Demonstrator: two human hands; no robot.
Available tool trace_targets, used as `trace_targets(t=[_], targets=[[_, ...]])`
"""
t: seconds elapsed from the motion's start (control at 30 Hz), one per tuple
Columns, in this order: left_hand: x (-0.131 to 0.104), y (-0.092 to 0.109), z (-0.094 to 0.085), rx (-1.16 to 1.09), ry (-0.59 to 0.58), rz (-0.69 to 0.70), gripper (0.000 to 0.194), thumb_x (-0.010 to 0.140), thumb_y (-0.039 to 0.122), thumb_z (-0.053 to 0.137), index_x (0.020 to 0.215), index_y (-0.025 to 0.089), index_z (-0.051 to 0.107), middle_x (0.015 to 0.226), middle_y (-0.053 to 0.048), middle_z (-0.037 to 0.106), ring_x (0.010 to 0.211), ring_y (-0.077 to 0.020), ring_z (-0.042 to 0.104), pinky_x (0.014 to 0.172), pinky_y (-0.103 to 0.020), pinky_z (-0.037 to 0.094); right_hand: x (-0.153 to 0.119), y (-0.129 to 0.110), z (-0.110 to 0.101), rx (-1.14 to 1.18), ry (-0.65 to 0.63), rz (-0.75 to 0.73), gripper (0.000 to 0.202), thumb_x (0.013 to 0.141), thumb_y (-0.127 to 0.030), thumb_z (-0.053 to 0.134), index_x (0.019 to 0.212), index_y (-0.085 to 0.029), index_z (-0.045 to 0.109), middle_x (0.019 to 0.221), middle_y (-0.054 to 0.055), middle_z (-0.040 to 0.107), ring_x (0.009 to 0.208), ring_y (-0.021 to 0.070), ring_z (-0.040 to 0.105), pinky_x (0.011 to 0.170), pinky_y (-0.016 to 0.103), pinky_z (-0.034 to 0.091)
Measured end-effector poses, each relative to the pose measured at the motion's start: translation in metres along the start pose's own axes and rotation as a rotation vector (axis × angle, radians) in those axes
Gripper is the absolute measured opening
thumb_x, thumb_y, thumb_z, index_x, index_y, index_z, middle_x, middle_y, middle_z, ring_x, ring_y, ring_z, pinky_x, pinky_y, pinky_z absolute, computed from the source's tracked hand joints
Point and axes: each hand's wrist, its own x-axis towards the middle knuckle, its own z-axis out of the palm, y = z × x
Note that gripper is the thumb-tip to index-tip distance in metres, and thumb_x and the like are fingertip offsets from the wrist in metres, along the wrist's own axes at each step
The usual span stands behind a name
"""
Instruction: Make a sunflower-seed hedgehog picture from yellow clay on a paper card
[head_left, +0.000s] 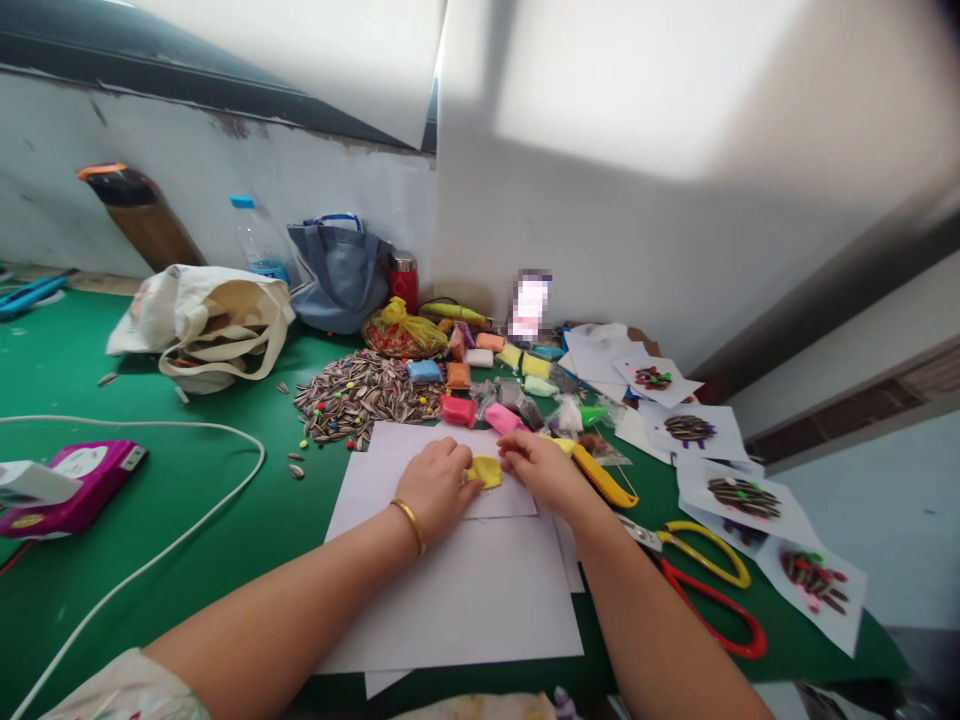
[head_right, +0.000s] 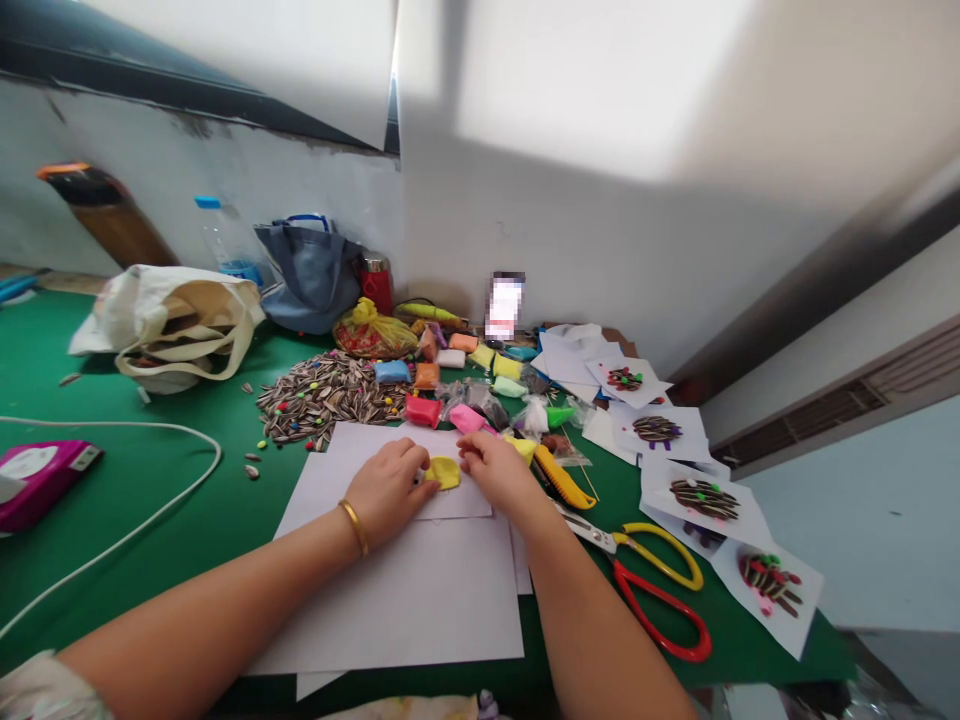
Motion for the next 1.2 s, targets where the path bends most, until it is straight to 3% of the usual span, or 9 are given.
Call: trace_targets(t=[0.1, 0.2, 0.3, 0.4, 0.6, 0.9, 1.0, 1.1, 1.2], targets=[[-0.001, 0.000, -0.004, -0.017, 0.017, 0.023, 0.016, 0.086, 0.033, 0.060, 0.095, 0.021, 0.061, 0.099, -0.006, 0.058, 0.094, -0.0223, 0.054, 0.084, -0.035, 0.044, -0.002, -0.002, -0.002, -0.040, -0.004, -0.018, 0.022, 0.085, -0.017, 0.049, 0.100, -0.020, 0.065, 0.100, 0.005, 0.070, 0.081, 0.0169, 0.069, 0.074, 0.031, 0.055], [-0.004, 0.000, -0.008, -0.032, 0.018, 0.186, 0.021, 0.088, 0.029, 0.057, 0.107, 0.024, 0.063, 0.111, -0.007, 0.062, 0.105, -0.0230, 0.055, 0.094, -0.038, 0.042, -0.003, -0.004, -0.005, -0.153, 0.019, -0.084, 0.022, 0.085, -0.018, 0.051, 0.099, -0.021, 0.067, 0.100, 0.005, 0.070, 0.088, 0.0186, 0.067, 0.080, 0.033, 0.053], [-0.008, 0.000, -0.007, -0.037, -0.042, 0.390, 0.035, 0.089, 0.031, 0.058, 0.124, 0.026, 0.058, 0.134, -0.006, 0.057, 0.126, -0.0240, 0.048, 0.109, -0.042, 0.031, -0.006, -0.005, -0.008, -0.231, 0.056, -0.114, 0.022, 0.085, -0.019, 0.051, 0.100, -0.021, 0.067, 0.102, 0.006, 0.070, 0.092, 0.0206, 0.065, 0.081, 0.034, 0.052], [-0.012, 0.000, -0.001, -0.001, -0.103, 0.466, 0.049, 0.088, 0.040, 0.059, 0.134, 0.023, 0.052, 0.145, -0.009, 0.048, 0.137, -0.0257, 0.038, 0.117, -0.048, 0.018, -0.009, -0.003, -0.009, -0.246, 0.089, -0.110, 0.023, 0.086, -0.022, 0.050, 0.102, -0.021, 0.067, 0.103, 0.006, 0.069, 0.089, 0.0204, 0.065, 0.079, 0.034, 0.051], [-0.014, -0.003, 0.007, 0.044, -0.156, 0.445, 0.059, 0.088, 0.048, 0.057, 0.138, 0.020, 0.048, 0.148, -0.011, 0.045, 0.140, -0.0262, 0.034, 0.119, -0.049, 0.008, -0.013, -0.003, 0.000, -0.307, 0.038, -0.151, 0.019, 0.085, -0.017, 0.047, 0.090, -0.021, 0.065, 0.088, 0.004, 0.068, 0.082, 0.0182, 0.062, 0.074, 0.031, 0.047], [-0.013, -0.006, 0.004, 0.028, -0.245, 0.439, 0.064, 0.087, 0.050, 0.056, 0.143, 0.021, 0.042, 0.150, -0.012, 0.041, 0.142, -0.0286, 0.030, 0.118, -0.055, 0.008, -0.012, -0.005, 0.006, -0.362, -0.008, -0.162, 0.011, 0.081, -0.014, 0.050, 0.081, -0.019, 0.060, 0.079, 0.001, 0.063, 0.074, 0.0156, 0.056, 0.067, 0.026, 0.041], [-0.011, -0.010, -0.002, -0.037, -0.235, 0.444, 0.060, 0.087, 0.043, 0.058, 0.142, 0.024, 0.043, 0.150, -0.011, 0.041, 0.142, -0.0274, 0.031, 0.118, -0.055, 0.015, -0.013, -0.005, 0.005, -0.338, -0.006, -0.159, 0.011, 0.081, -0.014, 0.050, 0.081, -0.019, 0.059, 0.078, 0.001, 0.064, 0.074, 0.0155, 0.056, 0.067, 0.026, 0.041], [-0.006, -0.016, -0.011, -0.082, -0.146, 0.342, 0.054, 0.086, 0.032, 0.061, 0.137, 0.024, 0.048, 0.148, -0.010, 0.045, 0.139, -0.0249, 0.038, 0.116, -0.050, 0.024, -0.012, -0.003, 0.005, -0.305, -0.004, -0.155, 0.012, 0.081, -0.014, 0.048, 0.082, -0.020, 0.058, 0.077, 0.001, 0.064, 0.073, 0.0156, 0.057, 0.065, 0.026, 0.041], [0.000, -0.023, -0.019, -0.067, -0.141, 0.215, 0.067, 0.076, 0.038, 0.071, 0.136, 0.019, 0.048, 0.145, -0.014, 0.048, 0.134, -0.0281, 0.043, 0.115, -0.051, 0.026, -0.011, 0.001, 0.006, -0.270, 0.004, -0.129, 0.012, 0.081, -0.013, 0.048, 0.082, -0.021, 0.057, 0.076, 0.000, 0.064, 0.073, 0.0158, 0.059, 0.065, 0.026, 0.041]])
